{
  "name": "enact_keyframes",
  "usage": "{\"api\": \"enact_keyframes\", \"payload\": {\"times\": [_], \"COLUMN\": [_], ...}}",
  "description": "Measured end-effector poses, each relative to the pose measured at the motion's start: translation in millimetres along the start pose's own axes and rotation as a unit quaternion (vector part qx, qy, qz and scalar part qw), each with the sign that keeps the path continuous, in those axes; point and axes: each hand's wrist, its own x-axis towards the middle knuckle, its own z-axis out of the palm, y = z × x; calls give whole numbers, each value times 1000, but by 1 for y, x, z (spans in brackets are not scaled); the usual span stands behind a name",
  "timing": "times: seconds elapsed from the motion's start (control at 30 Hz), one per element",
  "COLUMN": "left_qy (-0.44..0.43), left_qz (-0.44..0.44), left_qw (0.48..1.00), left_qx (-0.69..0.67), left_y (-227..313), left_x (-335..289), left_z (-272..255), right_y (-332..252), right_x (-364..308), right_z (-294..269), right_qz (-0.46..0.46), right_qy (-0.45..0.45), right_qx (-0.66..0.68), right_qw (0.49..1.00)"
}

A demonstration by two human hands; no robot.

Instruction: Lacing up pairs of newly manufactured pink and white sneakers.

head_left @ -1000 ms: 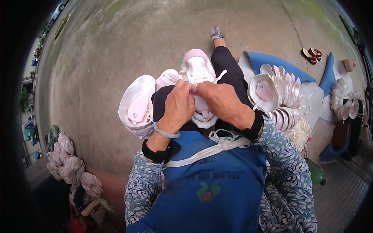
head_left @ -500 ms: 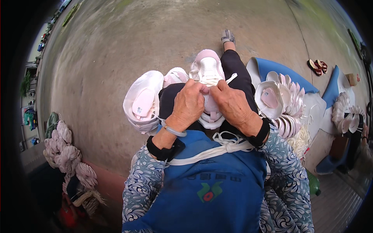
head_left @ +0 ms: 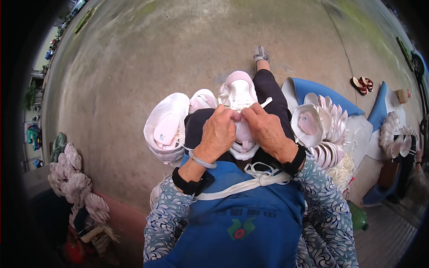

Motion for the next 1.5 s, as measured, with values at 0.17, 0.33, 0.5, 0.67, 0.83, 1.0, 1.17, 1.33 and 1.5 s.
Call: {"api": "enact_keyframes", "payload": {"times": [0.17, 0.33, 0.5, 0.67, 0.83, 1.0, 1.17, 1.33, 1.5], "left_qy": [-4, -7, -39, -26, -18, -8, -25, -26, -34], "left_qz": [8, 43, 44, 43, 30, 29, 19, 32, 12], "left_qw": [1000, 991, 983, 991, 997, 998, 991, 995, 998], "left_qx": [20, 123, 176, 122, 66, 52, 127, 90, 50], "left_y": [2, 12, 22, 12, 5, 5, 19, 7, 2], "left_x": [-2, -3, -2, 0, 1, 1, -1, 1, 2], "left_z": [-1, -1, -11, -6, -4, -3, -5, -2, -2], "right_y": [-1, 0, 11, 18, -1, 23, 31, 30, 10], "right_x": [-5, -5, -3, -1, 3, 3, 3, 4, -7], "right_z": [-5, -5, 2, 4, -1, -4, -5, -3, 10], "right_qz": [9, 13, 92, 91, 113, 65, 38, 69, 62], "right_qy": [23, 27, 2, 3, -26, -53, -63, -50, 35], "right_qx": [-15, -23, 57, 158, 40, 141, 197, 228, 113], "right_qw": [1000, 999, 994, 983, 992, 986, 978, 970, 991]}}
